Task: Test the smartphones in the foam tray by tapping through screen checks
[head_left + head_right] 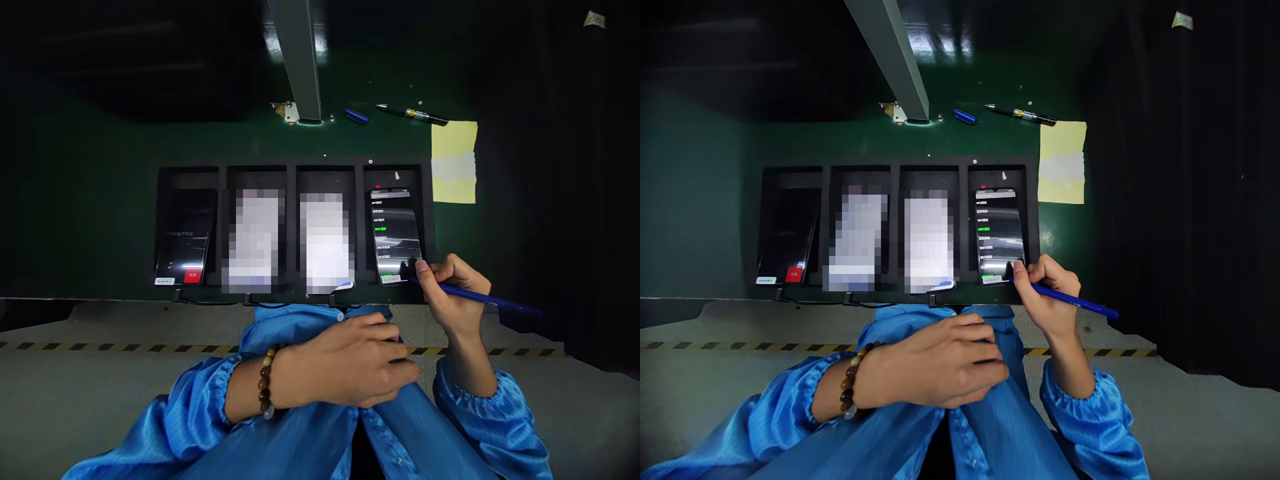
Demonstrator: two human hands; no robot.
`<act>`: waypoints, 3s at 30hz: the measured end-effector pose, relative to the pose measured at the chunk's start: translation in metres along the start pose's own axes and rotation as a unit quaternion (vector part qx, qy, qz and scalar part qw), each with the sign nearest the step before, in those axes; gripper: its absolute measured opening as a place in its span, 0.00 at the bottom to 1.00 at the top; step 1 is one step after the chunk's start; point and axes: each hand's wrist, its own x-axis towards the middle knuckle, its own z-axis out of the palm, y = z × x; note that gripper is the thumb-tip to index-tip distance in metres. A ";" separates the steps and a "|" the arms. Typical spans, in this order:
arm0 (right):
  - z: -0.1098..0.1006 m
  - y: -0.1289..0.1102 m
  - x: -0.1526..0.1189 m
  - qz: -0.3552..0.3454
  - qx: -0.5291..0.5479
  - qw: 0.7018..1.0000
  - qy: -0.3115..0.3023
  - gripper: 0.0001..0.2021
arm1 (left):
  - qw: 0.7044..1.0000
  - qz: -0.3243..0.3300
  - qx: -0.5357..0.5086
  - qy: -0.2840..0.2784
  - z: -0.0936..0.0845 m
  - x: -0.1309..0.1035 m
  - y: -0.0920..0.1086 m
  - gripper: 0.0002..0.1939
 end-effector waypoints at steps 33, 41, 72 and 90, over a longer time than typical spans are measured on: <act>0.000 0.003 -0.001 0.027 -0.026 0.999 0.006 0.26 | 1.000 -0.008 -0.009 0.000 -0.001 -0.001 -0.001 0.07; -0.003 -0.005 0.005 0.046 0.031 0.998 -0.024 0.28 | 1.000 -0.013 -0.001 -0.001 -0.007 -0.006 0.000 0.06; 0.076 -0.059 -0.030 -0.008 -0.088 0.993 -0.082 0.21 | 0.994 -0.062 -0.014 0.093 -0.027 -0.077 -0.001 0.10; 0.073 -0.061 -0.030 0.023 -0.089 0.993 -0.079 0.23 | 0.991 -0.054 -0.034 0.120 -0.024 -0.074 -0.001 0.07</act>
